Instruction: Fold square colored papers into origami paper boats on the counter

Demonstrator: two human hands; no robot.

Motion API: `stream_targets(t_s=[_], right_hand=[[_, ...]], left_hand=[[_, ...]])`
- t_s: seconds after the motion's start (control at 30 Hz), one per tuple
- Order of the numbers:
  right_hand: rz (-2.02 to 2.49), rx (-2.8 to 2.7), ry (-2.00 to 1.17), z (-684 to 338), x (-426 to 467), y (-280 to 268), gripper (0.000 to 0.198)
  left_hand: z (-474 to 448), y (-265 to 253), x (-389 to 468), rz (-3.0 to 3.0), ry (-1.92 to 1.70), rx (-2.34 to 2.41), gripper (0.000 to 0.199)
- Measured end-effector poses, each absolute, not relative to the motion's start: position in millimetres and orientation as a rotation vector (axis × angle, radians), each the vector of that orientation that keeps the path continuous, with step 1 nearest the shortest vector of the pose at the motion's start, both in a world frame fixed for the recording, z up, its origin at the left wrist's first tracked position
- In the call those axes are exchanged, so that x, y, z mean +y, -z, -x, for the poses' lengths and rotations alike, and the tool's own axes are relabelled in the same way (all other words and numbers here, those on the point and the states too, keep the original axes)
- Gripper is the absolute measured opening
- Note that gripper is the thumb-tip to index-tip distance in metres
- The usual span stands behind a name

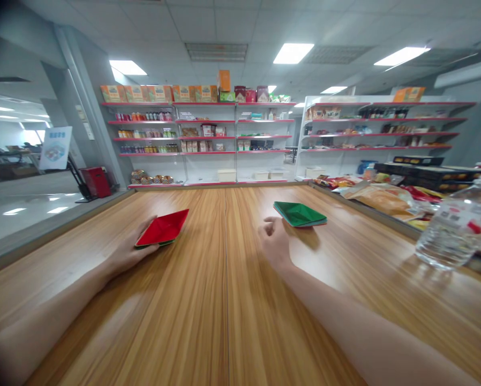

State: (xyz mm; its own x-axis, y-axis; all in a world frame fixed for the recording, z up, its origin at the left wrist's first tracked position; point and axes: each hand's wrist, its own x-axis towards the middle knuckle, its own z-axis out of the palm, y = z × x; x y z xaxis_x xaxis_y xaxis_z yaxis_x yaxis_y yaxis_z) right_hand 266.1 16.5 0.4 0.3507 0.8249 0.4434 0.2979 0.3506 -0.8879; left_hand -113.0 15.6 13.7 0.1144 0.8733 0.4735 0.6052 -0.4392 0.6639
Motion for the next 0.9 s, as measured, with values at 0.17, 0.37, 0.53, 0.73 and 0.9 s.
stream_targets(t_s=[0.17,0.37,0.53,0.73,0.9], right_hand=[[0.839,-2.074,-0.063,-229.4,-18.5,-12.0,0.038],[0.631,-2.317,-0.113,-225.2,-29.2,-11.7,0.021],[0.445,-2.293,-0.02,-227.8,-26.4,-8.4,0.02],[0.486,-2.25,0.12,-222.6,-30.6,-3.5,0.019],[0.491,-2.306,0.173,-222.6,-33.0,-2.1,0.019]], left_hand=[[48.8,-35.4,-21.8,-2.059,-1.064,0.944,0.056],[-9.1,-37.7,-55.6,-2.206,-1.163,0.696,0.041],[-15.3,-25.3,-57.3,-2.531,-1.275,0.619,0.05],[-11.7,-22.6,-59.5,-2.729,-1.338,0.628,0.058],[-9.9,-22.1,-57.1,-2.818,-1.339,0.529,0.057]])
